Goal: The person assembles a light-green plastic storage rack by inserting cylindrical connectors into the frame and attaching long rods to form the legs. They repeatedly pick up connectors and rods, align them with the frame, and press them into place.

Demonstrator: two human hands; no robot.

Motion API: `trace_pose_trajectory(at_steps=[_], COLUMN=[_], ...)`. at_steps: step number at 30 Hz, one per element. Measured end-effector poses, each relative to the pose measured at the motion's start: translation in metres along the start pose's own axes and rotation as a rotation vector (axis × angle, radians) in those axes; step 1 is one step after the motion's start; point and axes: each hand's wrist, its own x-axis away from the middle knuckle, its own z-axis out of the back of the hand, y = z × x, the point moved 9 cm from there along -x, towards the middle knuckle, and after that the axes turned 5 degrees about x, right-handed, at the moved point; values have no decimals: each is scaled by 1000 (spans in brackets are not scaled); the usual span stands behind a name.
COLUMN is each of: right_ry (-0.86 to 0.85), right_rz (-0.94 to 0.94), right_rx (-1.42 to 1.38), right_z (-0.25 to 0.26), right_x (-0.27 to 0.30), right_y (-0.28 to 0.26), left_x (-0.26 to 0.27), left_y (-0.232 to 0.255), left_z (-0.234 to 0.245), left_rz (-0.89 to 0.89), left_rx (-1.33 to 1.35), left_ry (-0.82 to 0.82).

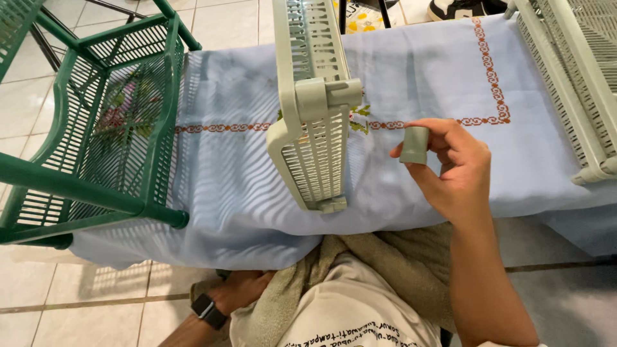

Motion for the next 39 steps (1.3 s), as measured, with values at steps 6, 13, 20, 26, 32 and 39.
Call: trace_pose_trajectory(at_steps=[6,13,20,26,32,39], right_ry=[-24,11,-20,-32,-17,-31], right_rz=[18,-24,20,14,9,17], right_rx=[32,-19,-23,30,39,-30], right_z=[-3,4,-11,-13,-11,-19], right_x=[0,0,-2,-2,-1,1], right_y=[-3,5,0,-5,1,5], left_x=[-12,-21,1,-15,-10,29], left_y=[-9,8,-9,-34,-51,-81], left_z=[40,33,17,61,70,20], left_rz=[22,-21,11,64,99,171], left_rx=[22,69,-17,102,147,20], left_ry=[91,142,50,291,391,263])
